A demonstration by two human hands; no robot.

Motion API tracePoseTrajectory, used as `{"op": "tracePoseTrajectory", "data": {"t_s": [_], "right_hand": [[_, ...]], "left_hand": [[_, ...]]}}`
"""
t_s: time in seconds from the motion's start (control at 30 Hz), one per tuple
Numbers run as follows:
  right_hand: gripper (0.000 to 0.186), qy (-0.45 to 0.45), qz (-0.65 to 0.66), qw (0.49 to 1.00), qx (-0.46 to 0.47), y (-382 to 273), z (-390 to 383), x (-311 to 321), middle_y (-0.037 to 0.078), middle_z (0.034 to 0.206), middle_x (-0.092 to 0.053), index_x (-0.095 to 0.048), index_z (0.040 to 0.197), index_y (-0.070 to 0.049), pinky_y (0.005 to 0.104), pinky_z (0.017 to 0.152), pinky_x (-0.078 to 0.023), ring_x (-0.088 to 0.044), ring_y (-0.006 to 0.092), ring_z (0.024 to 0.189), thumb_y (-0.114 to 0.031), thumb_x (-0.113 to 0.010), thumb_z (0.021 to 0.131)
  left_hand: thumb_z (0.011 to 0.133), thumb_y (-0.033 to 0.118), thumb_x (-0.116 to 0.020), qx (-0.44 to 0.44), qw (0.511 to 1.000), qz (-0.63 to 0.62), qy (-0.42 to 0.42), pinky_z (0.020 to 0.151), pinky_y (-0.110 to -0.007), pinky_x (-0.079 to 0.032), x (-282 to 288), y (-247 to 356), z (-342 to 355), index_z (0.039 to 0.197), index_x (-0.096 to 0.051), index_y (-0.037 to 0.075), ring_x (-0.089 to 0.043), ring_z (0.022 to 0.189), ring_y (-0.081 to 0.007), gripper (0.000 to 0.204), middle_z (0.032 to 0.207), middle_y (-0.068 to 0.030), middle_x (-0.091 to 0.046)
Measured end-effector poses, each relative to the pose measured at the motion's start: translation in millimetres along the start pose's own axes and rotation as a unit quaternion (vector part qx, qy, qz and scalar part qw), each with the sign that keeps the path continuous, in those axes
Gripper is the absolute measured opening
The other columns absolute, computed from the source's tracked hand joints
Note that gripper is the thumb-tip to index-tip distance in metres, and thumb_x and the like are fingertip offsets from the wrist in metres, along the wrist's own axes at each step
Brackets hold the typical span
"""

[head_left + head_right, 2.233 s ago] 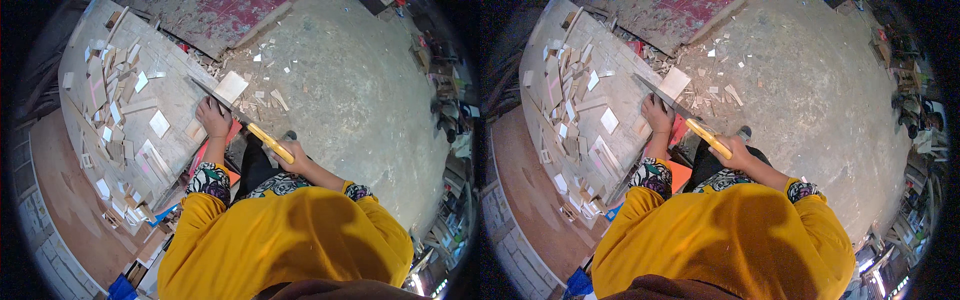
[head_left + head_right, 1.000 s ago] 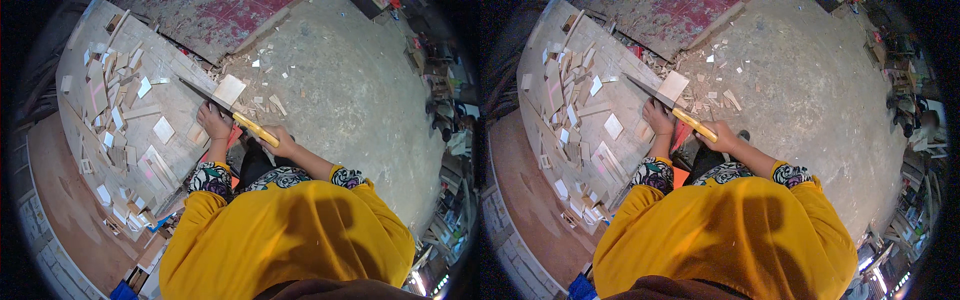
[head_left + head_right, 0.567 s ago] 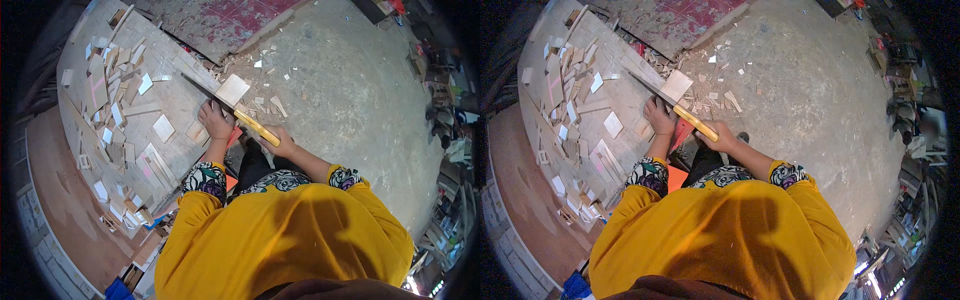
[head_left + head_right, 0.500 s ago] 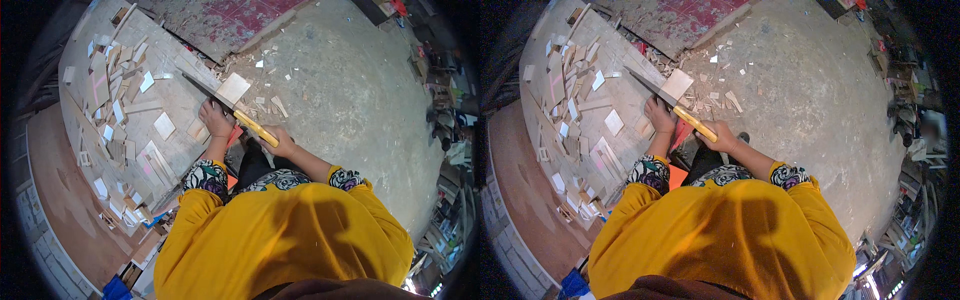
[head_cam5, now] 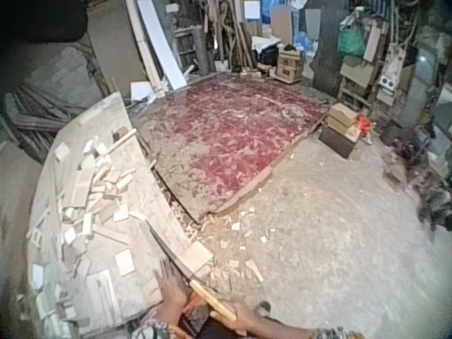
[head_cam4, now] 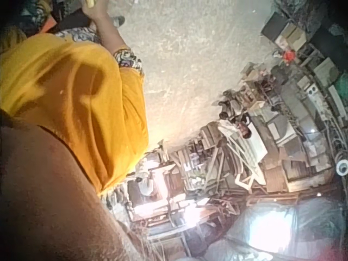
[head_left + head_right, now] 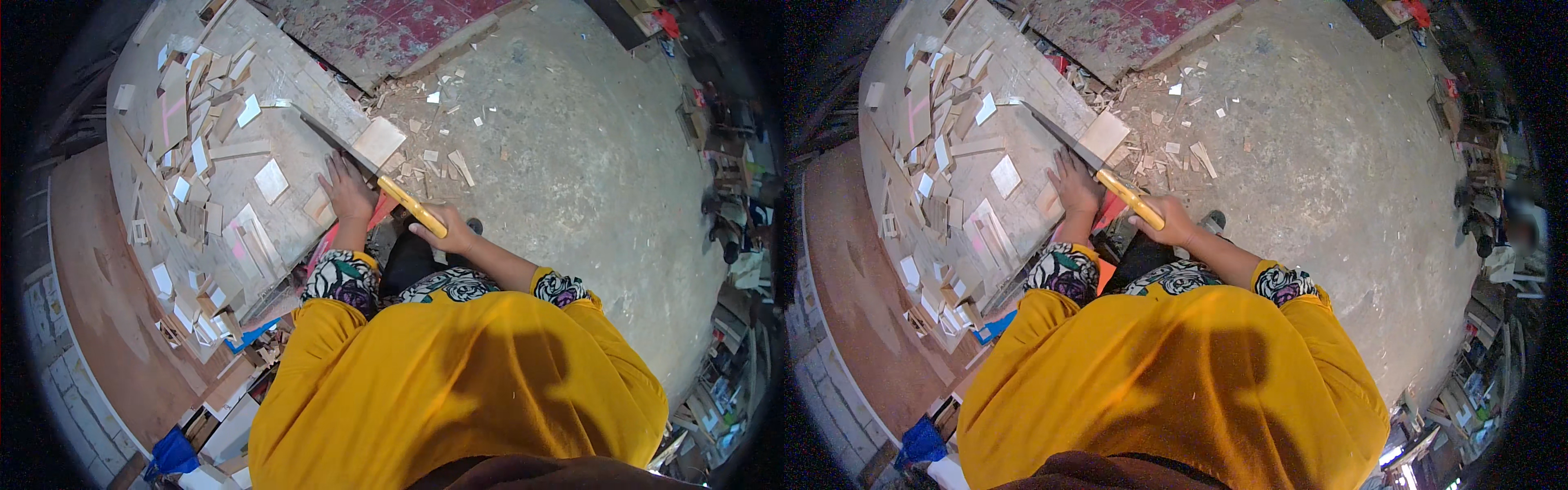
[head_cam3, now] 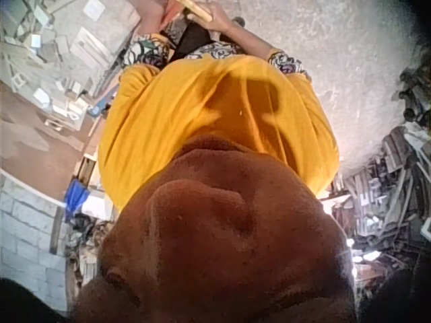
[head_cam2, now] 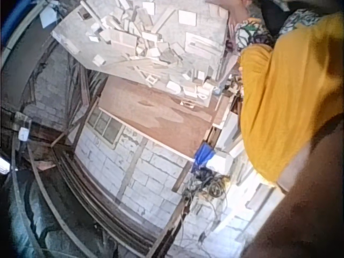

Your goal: The person is using a hand saw to cut a small piece of wood on a workbench in a workshop environment.

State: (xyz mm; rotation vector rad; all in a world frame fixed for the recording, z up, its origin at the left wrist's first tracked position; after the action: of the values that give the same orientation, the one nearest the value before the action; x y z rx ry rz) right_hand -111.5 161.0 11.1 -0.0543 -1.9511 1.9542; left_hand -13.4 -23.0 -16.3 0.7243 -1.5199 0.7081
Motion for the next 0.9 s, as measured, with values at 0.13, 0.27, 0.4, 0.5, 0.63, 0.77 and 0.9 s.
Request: {"op": "tracePoseTrajectory", "data": {"t_s": [0.13, 0.27, 0.4, 0.5, 0.63, 0.77, 0.9], "right_hand": [[0.023, 0.021, -0.03, 0.999, 0.03, 6, 1, 1, 0.019, 0.071, -0.058, -0.059, 0.086, -0.007, 0.0414, 0.058, -0.046, -0.058, 0.0395, 0.067, -0.027, -0.068, 0.08], [0.023, 0.011, -0.073, 0.997, 0.023, 4, 1, -1, 0.019, 0.072, -0.059, -0.059, 0.085, -0.008, 0.0424, 0.058, -0.046, -0.058, 0.0399, 0.066, -0.028, -0.067, 0.079], [0.021, 0.028, -0.091, 0.994, 0.055, 3, 0, -6, 0.018, 0.064, -0.054, -0.058, 0.083, -0.007, 0.0412, 0.054, -0.043, -0.054, 0.0393, 0.06, -0.024, -0.068, 0.08], [0.019, 0.015, -0.084, 0.996, 0.029, 3, -1, -9, 0.019, 0.067, -0.055, -0.059, 0.085, -0.006, 0.0397, 0.055, -0.043, -0.054, 0.0388, 0.061, -0.022, -0.067, 0.08], [0.025, 0.051, -0.042, 0.998, -0.018, 12, -7, -15, 0.02, 0.076, -0.06, -0.061, 0.092, -0.009, 0.0432, 0.062, -0.047, -0.059, 0.0406, 0.071, -0.029, -0.067, 0.079], [0.028, 0.079, -0.049, 0.995, 0.02, 1, 1, -21, 0.019, 0.079, -0.062, -0.062, 0.098, -0.007, 0.0418, 0.064, -0.048, -0.06, 0.0397, 0.072, -0.028, -0.066, 0.079], [0.028, 0.084, -0.044, 0.995, -0.005, -2, -3, -31, 0.02, 0.079, -0.061, -0.062, 0.097, -0.007, 0.0416, 0.064, -0.048, -0.06, 0.0395, 0.072, -0.028, -0.067, 0.079]], "left_hand": [[0.075, 0.032, -0.064, -0.008, 0.999, 0.038, -0.001, 0.112, -0.057, -0.011, -6, 1, 5, 0.133, -0.044, -0.005, -0.015, 0.142, -0.0323, 0.071, 0.148, -0.0203, -0.028], [0.076, 0.032, -0.063, -0.02, 1.0, 0.001, 0.024, 0.112, -0.057, -0.013, -4, 1, 3, 0.133, -0.044, -0.004, -0.015, 0.141, -0.0324, 0.07, 0.146, -0.0205, -0.032], [0.076, 0.034, -0.063, -0.022, 1.0, 0.008, 0.013, 0.111, -0.057, -0.013, -8, -1, 1, 0.135, -0.042, -0.003, -0.016, 0.141, -0.0322, 0.072, 0.147, -0.0202, -0.03], [0.076, 0.037, -0.064, -0.03, 0.999, 0.003, 0.03, 0.112, -0.057, -0.013, -5, -3, 2, 0.137, -0.038, -0.003, -0.015, 0.141, -0.0314, 0.077, 0.148, -0.0197, -0.027], [0.077, 0.04, -0.064, -0.021, 0.999, 0.04, -0.026, 0.111, -0.059, -0.01, -1, 6, 4, 0.14, -0.032, -0.003, -0.012, 0.143, -0.0304, 0.083, 0.152, -0.0166, -0.021], [0.079, 0.04, -0.062, 0.008, 0.994, 0.111, -0.004, 0.11, -0.062, -0.007, 7, 11, 4, 0.144, -0.026, -0.003, -0.008, 0.144, -0.0297, 0.086, 0.154, -0.0135, -0.015], [0.082, 0.038, -0.057, 0.004, 0.998, 0.051, -0.025, 0.112, -0.057, -0.007, -6, 8, 10, 0.144, -0.024, -0.004, -0.008, 0.144, -0.0303, 0.082, 0.154, -0.0165, -0.014]]}}
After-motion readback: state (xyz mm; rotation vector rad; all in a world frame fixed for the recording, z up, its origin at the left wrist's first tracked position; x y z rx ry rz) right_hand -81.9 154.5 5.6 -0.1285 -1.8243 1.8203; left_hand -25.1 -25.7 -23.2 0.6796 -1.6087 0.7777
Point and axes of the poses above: each hand's wrist, its own z-axis towards the middle knuckle, its own x-axis out of the back of the hand, y = z × x, the point moved 4 cm from there along z, towards the middle knuckle
